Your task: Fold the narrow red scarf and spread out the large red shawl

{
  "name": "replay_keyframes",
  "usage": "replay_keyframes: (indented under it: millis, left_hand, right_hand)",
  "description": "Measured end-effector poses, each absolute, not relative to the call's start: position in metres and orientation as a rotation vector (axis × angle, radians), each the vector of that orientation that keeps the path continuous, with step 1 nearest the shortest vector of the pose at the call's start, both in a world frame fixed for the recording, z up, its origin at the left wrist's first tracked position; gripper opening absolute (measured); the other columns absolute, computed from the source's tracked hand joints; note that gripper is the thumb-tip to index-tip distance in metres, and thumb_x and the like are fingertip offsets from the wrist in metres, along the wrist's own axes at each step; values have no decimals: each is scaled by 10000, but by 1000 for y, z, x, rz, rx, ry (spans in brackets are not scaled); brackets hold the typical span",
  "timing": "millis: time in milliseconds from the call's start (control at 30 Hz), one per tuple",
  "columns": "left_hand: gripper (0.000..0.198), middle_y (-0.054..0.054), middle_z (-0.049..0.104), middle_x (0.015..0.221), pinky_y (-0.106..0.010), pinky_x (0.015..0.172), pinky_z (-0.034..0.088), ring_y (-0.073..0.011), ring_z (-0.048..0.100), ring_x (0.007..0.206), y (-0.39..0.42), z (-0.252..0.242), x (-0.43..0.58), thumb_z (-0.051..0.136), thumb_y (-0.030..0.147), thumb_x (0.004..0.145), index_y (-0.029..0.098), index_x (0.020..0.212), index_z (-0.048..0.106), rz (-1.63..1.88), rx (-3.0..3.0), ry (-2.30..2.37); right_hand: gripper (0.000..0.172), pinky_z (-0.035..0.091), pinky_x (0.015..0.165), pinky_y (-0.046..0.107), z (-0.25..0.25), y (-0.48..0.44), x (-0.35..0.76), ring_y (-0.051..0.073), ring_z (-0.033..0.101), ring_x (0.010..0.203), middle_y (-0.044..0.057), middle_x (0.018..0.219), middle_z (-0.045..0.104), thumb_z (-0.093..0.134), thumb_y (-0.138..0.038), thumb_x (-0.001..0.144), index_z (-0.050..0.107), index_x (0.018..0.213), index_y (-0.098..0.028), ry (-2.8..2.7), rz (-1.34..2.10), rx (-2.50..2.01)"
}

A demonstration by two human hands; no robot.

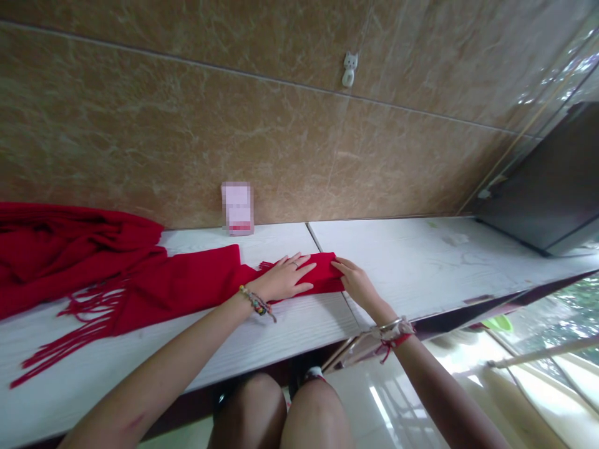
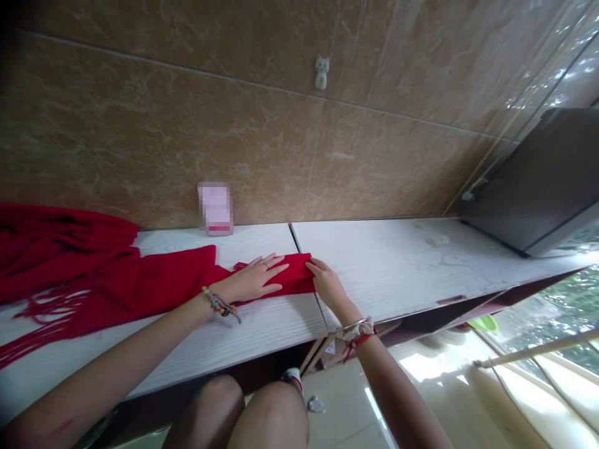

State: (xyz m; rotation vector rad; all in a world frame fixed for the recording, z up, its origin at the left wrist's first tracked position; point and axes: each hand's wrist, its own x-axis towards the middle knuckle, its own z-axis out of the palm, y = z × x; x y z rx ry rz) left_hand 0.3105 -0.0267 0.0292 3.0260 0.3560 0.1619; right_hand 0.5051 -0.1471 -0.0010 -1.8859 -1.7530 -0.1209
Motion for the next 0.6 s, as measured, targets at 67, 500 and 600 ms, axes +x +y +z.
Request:
replay_keyframes:
  millis: [67,500,600]
  left_hand:
    - [549,-115,296,1429,-438,1034,223,-260,229,1315,-27,18,314,428,458,862,202,1340,338,198,3033,329]
    - [521,-108,344,1406,-449,1037,220,-266,273,1293,-25,3,311,446,437,855,181,1307,402,402,3017,297]
    - [503,-105,360,1398,-453,1036,219,-267,267,1295,-25,2,311,412,442,871,183,1302,410,423,3010,299]
  right_hand:
    - [543,417,972,382,-7,-150,505,187,537,1091,106,1209,560,342,4,671,601,1121,-158,-1723,-131,-1875]
    - [370,501,838,335,40,-143,517,193,564,1054,85,1229,556,488,-224,798,569,1159,-202,-1654,381,-1821]
    - [360,514,795,332,37,-126,514,179,628,895,90,1109,628,502,-203,786,579,1137,-183,-1443,319,-1973]
